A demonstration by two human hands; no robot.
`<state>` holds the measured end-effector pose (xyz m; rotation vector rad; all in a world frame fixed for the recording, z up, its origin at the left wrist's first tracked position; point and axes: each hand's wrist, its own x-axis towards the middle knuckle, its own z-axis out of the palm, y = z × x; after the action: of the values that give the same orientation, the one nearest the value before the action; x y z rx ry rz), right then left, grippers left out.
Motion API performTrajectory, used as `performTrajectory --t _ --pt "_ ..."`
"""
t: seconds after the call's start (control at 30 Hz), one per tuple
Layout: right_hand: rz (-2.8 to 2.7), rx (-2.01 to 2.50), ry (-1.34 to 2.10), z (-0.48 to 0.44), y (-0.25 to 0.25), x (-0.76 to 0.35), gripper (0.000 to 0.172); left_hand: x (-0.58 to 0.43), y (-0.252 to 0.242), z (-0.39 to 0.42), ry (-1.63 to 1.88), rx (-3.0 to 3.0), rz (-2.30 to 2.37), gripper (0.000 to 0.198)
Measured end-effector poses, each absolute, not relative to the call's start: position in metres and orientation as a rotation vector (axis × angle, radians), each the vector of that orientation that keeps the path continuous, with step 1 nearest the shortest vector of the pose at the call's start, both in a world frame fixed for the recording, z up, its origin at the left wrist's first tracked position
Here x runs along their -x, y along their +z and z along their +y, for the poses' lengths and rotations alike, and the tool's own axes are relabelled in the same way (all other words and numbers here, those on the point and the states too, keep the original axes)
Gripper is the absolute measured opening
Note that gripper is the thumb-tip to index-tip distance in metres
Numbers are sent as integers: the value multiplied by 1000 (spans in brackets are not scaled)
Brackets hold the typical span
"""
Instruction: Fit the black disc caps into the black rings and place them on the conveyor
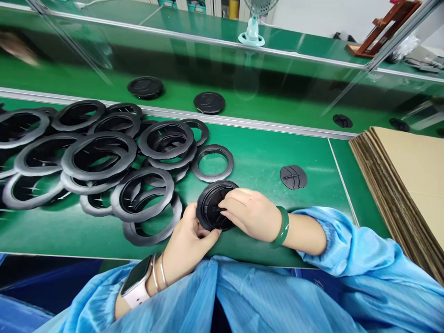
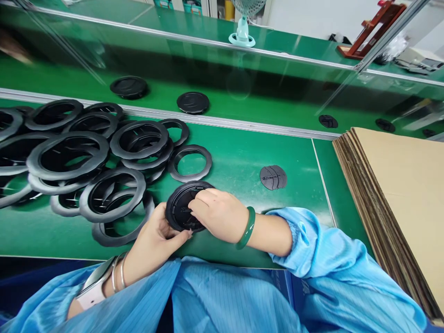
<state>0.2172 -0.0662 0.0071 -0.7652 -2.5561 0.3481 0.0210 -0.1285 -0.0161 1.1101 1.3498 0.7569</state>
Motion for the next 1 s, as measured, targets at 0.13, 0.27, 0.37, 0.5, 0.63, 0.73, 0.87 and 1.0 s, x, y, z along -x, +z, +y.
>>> performTrajectory --t 0.13,0.27,0.37,0.5,0.63,0.73,0.87,1.0 --pt "-2594 778 370 -67 10 -217 18 -21 -16 -128 762 -1125 1336 47" --pt "-2661 846 281 -70 15 -215 18 -22 -16 -127 746 -1138 1352 46" --pt "-2716 834 264 -69 18 -214 15 -22 -14 -127 748 -1152 1387 48" --pt "-2746 788 289 -65 20 -216 12 -21 -13 -127 729 -1151 1355 46" --pt "-2725 833 276 -69 18 -215 15 -21 -12 -127 731 -1145 1316 45" --pt "-2648 894 219 -76 15 -212 23 -21 -13 -127 736 -1133 1310 45" --pt "-2625 918 138 -83 11 -207 35 -21 -16 -127 740 -1143 1327 44" --pt "-2657 966 86 -87 8 -203 39 -21 -19 -128 733 -1146 1350 47"
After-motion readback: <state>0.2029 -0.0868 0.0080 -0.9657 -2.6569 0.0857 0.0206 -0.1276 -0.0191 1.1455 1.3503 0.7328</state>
